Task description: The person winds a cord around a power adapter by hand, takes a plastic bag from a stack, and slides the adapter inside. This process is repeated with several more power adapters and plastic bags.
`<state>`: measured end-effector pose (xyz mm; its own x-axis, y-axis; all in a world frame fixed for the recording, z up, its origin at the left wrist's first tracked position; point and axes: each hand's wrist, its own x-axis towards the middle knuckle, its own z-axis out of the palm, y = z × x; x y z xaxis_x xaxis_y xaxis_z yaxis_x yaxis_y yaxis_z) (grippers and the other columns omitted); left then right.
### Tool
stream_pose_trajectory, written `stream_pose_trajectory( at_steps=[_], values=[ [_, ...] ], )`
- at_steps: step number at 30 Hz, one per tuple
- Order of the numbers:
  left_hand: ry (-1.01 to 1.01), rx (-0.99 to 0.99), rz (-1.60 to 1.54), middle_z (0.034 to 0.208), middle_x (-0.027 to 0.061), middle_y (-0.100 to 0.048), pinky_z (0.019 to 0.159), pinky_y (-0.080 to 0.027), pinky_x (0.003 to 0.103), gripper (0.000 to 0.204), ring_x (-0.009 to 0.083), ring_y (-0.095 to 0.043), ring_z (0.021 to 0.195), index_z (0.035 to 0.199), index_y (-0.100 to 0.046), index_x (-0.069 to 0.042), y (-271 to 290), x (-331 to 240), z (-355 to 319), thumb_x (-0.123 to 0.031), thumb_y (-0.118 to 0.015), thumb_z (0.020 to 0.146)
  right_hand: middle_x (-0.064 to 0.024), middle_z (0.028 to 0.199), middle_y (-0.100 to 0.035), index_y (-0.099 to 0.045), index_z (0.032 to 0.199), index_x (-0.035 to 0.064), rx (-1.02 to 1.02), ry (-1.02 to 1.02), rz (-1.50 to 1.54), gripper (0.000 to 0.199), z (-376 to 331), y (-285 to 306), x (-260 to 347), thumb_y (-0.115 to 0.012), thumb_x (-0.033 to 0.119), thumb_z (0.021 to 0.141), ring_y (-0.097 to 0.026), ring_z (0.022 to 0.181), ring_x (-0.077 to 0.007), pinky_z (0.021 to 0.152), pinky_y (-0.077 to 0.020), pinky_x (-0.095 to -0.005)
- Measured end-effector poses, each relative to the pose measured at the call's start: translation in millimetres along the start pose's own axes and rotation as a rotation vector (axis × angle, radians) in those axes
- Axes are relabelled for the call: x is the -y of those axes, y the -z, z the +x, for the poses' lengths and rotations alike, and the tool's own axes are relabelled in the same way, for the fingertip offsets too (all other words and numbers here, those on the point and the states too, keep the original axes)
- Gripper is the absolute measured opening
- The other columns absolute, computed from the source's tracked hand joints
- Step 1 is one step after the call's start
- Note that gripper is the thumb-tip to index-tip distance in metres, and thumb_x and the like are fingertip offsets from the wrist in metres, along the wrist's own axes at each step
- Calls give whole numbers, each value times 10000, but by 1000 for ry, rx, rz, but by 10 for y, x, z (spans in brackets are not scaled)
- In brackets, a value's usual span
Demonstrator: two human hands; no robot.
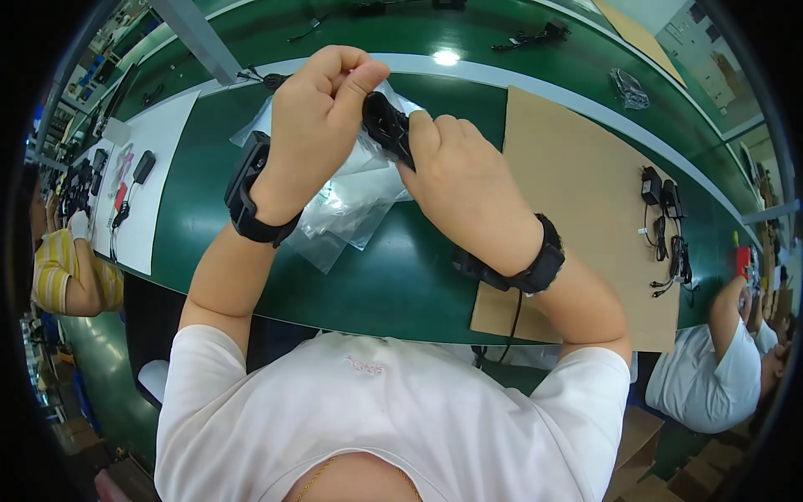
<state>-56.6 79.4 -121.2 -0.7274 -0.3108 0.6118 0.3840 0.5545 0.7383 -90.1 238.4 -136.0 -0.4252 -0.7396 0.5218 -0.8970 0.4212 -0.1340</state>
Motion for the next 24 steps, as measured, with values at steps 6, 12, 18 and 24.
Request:
stream_pose_trajectory(
  at_steps=[6,12,18,24],
  values=[
    [-171,36,88,557,97,-547,451,-412,297,112,225,-533,484,766,-571,-36,-96,-39,49,-140,-596,798,-137,770,-505,-455,1011,-34,190,-23,-265,370,36,84,-39,-629,134,730,-515,698,-296,606,-432,-360],
    [-556,88,493,616,90,-576,462,-427,276,83,213,-541,501,763,-578,-33,-208,58,-55,-89,-638,772,-80,613,-521,-549,746,-4,435,-418,676,215,318,193,-329,-553,203,804,-496,521,-178,497,-403,-307],
    [-424,72,133,584,94,-551,478,-436,351,129,284,-564,553,753,-504,-46,-356,-36,-96,-98,-621,768,-26,838,-562,-512,999,24,-265,-785,1757,197,332,-56,-295,-504,184,883,-518,680,-92,572,-420,-203],
    [-553,8,5,655,105,-557,494,-437,347,129,282,-555,580,817,-520,-48,-389,-33,-34,-11,-611,733,-42,970,-555,-474,1106,0,-629,-327,1128,329,406,-43,-212,-590,162,844,-514,824,-87,728,-420,-216]
  ],
)
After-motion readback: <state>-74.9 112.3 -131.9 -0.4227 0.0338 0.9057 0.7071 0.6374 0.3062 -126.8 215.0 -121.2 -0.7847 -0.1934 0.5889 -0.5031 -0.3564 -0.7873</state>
